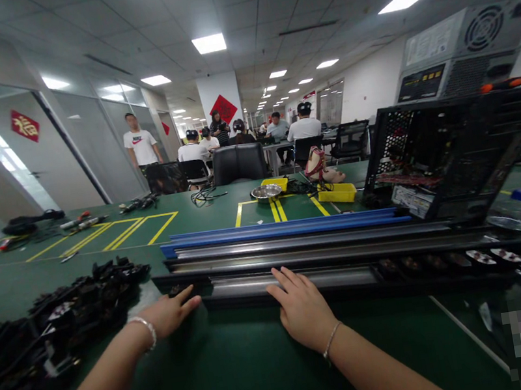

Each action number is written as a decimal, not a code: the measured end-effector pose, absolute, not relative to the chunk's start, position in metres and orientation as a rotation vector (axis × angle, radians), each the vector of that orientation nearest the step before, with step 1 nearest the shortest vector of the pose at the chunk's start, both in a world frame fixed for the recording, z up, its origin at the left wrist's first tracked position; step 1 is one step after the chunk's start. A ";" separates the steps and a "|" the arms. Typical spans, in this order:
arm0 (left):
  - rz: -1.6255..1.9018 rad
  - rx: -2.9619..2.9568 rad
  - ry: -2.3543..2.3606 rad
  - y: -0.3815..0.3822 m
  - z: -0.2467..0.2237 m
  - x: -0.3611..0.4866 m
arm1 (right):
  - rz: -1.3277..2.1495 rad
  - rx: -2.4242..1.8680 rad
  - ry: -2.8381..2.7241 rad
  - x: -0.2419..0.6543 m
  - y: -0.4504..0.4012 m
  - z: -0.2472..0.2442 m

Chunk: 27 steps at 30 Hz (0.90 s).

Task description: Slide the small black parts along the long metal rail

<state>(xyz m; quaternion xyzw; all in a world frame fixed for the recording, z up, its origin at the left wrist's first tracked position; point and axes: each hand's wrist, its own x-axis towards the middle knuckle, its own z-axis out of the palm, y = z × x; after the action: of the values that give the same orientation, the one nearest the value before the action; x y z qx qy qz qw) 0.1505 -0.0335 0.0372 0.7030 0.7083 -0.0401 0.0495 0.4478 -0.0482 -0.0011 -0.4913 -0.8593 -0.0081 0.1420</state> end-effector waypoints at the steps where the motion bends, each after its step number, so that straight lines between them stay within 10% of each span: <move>1: -0.176 2.113 2.092 -0.031 0.041 0.140 | -0.023 -1.418 -2.477 0.448 -0.048 -0.001; 27: 0.435 1.507 2.995 -0.029 0.028 0.040 | -0.074 -1.425 -2.477 0.445 -0.049 -0.002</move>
<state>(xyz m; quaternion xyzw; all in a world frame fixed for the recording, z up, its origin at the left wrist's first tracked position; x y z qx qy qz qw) 0.0397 -0.0289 0.0280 0.4427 0.8795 0.1277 -0.1192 0.4446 -0.0486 -0.0019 -0.4936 -0.8578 -0.0257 0.1412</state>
